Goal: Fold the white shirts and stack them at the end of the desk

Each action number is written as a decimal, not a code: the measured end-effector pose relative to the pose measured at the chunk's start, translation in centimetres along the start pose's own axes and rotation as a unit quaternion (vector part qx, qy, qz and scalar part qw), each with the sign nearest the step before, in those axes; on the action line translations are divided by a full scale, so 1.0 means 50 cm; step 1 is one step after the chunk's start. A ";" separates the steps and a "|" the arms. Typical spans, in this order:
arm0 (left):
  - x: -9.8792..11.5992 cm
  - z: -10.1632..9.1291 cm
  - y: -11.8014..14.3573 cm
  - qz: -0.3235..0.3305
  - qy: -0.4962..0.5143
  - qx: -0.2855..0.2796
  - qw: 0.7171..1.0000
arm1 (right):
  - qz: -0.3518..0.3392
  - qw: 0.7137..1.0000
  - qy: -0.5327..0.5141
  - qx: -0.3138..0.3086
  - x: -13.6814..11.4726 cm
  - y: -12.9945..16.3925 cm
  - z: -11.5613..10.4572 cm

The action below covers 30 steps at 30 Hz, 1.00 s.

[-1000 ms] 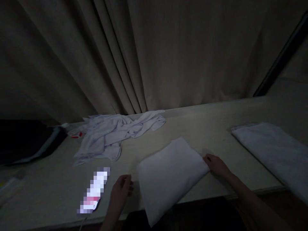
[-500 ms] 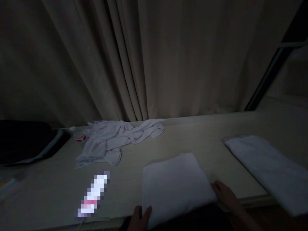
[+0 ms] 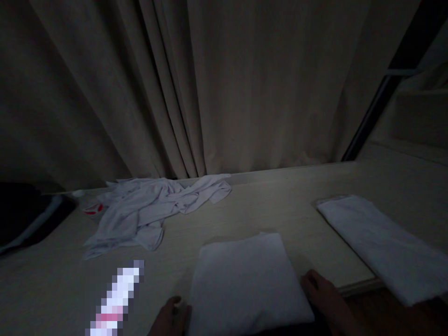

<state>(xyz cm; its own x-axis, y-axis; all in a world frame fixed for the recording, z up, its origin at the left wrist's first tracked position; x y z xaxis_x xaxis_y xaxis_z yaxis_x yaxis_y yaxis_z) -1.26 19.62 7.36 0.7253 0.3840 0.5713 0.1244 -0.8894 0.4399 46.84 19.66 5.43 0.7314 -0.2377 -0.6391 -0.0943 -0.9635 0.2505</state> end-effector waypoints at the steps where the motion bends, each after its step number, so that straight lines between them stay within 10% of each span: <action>1: 0.007 -0.016 -0.011 0.011 -0.013 0.025 1.000 | -0.011 1.000 0.009 0.020 -0.023 -0.016 -0.019; 5: 0.121 -0.052 -0.059 0.154 -0.091 0.098 0.979 | -0.121 0.988 0.042 0.085 -0.156 -0.101 -0.057; 12: 0.303 -0.010 -0.170 0.276 -0.234 0.134 0.923 | -0.182 0.958 0.208 0.075 -0.287 -0.242 0.034; 19: 0.303 0.056 -0.203 0.325 -0.238 0.118 0.908 | -0.220 0.942 0.232 0.098 -0.280 -0.243 0.052; 30: 0.324 0.014 -0.174 0.333 -0.236 0.066 0.910 | -0.293 0.924 0.230 0.091 -0.300 -0.215 0.034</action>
<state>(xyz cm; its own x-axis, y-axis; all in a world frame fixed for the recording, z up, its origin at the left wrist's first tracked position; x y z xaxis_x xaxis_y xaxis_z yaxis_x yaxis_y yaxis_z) 9.88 33.42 12.33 0.8759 -0.3738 0.3051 -0.3925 -0.9198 0.0000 35.76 33.37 11.08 0.8986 0.3675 -0.2397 0.3265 -0.9250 -0.1941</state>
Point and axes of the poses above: each hand's wrist, its own y-axis away from the middle knuckle, its own z-axis out of the palm, x = y × z, the point moved 8 cm from there along -y, towards the middle knuckle, and after that the axes turned 6 degrees about -x, right-handed, at the moved point
